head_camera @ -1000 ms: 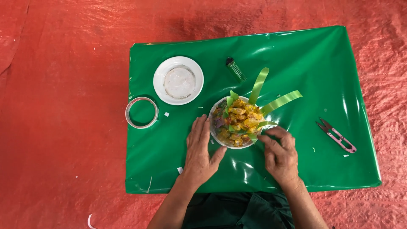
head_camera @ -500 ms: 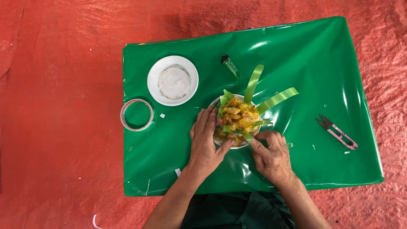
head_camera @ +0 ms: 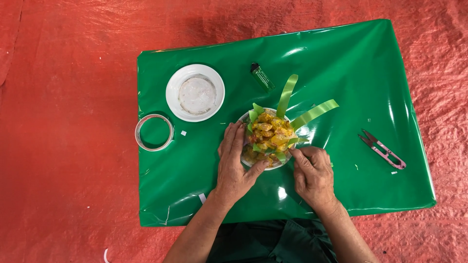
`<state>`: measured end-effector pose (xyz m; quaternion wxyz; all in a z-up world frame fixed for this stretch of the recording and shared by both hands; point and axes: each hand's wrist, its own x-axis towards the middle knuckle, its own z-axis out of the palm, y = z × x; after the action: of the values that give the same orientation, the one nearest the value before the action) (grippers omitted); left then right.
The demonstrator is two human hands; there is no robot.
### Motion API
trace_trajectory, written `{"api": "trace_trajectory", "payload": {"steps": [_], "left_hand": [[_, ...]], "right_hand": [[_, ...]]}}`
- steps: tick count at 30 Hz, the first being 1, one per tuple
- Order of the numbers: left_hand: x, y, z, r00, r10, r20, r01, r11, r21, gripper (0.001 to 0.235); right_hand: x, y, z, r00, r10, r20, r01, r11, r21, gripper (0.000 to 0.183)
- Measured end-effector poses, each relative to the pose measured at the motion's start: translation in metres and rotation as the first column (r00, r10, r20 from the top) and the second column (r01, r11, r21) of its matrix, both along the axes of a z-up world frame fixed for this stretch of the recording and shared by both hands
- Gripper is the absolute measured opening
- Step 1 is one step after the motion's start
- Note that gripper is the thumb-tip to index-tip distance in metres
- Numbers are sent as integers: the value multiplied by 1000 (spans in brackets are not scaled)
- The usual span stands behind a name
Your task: Arranging candies in a decorative bowl with ribbons and preparing double-sided tape for assembly.
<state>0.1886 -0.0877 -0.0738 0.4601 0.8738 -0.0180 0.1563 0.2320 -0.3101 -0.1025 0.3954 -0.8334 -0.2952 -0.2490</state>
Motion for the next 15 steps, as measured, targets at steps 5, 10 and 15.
{"api": "trace_trajectory", "payload": {"steps": [5, 10, 15], "left_hand": [[1, 1, -3, 1000, -5, -9, 5, 1000, 13, 89], [1, 1, 0, 1000, -8, -2, 8, 1000, -3, 94], [0, 2, -4, 999, -35, -8, 35, 999, -23, 94]], "right_hand": [[1, 1, 0, 1000, 28, -1, -28, 1000, -8, 31], [0, -1, 5, 1000, 20, 4, -20, 999, 32, 33], [0, -3, 6, 1000, 7, 30, -9, 997, 72, 34]]}}
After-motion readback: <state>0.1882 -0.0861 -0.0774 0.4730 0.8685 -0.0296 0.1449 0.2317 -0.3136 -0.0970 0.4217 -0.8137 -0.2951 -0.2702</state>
